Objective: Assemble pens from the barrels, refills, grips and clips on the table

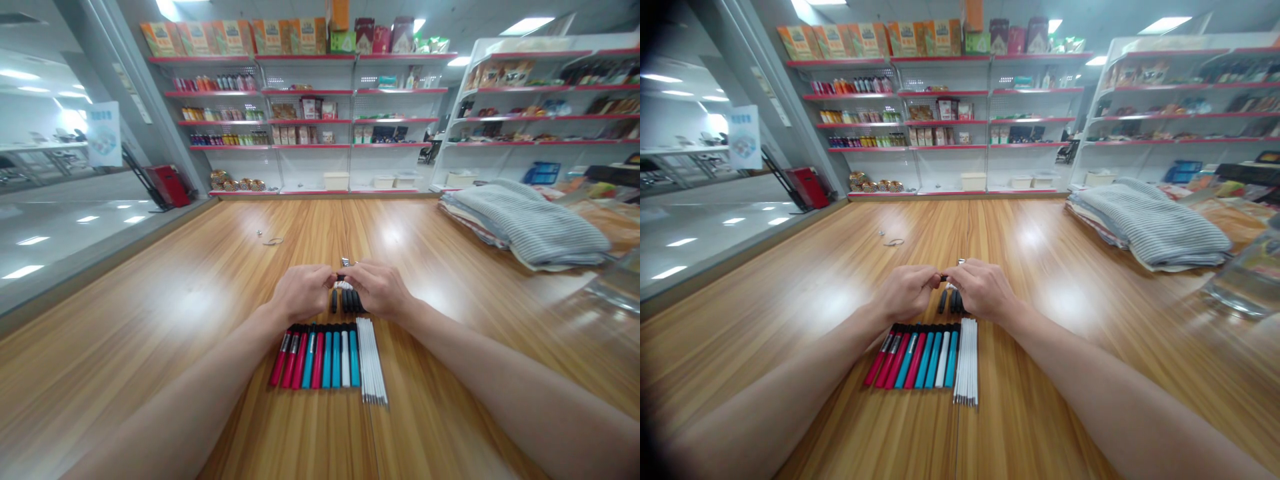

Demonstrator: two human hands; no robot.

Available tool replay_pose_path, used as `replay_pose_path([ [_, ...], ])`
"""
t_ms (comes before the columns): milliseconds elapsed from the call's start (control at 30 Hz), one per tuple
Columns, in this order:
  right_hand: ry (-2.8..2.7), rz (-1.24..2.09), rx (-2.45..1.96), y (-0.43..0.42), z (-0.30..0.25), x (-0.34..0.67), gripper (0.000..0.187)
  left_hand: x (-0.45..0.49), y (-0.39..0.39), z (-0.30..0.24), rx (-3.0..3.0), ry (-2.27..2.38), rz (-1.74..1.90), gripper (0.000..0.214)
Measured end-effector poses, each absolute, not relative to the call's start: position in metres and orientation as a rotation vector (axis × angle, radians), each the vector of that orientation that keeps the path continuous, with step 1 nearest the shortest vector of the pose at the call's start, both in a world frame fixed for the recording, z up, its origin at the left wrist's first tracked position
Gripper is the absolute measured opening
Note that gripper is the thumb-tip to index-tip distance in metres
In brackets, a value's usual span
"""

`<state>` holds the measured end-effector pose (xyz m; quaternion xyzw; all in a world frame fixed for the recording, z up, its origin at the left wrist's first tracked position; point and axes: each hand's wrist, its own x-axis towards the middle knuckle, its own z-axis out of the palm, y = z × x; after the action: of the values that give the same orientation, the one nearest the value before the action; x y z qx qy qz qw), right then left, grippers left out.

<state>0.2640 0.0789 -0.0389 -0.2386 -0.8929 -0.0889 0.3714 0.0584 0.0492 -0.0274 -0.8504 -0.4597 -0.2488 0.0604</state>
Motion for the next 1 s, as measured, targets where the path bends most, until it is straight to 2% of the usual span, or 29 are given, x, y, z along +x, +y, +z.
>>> replay_pose_path([
  [100,-2.295,-0.291,-0.671,0.078,-0.037,0.264,0.021,0.058,0.049,-0.027,-2.561,-1.407,-0.719,0.017],
  [400,-2.277,-0.430,-0.836,0.075,-0.034,0.261,0.037,0.061,0.047,-0.027,-2.453,-1.415,-0.620,0.021],
  [533,-2.280,-0.291,-0.960,0.072,-0.033,0.257,0.040,0.061,0.047,-0.028,-2.434,-1.390,-0.618,0.022],
  [833,-2.216,0.314,-1.020,0.077,-0.031,0.251,0.058,0.060,0.047,-0.027,-2.409,-1.347,-0.555,0.028],
  [1000,-2.145,0.264,-0.992,0.076,-0.036,0.252,0.057,0.058,0.050,-0.033,-2.505,-1.335,-0.745,0.026],
])
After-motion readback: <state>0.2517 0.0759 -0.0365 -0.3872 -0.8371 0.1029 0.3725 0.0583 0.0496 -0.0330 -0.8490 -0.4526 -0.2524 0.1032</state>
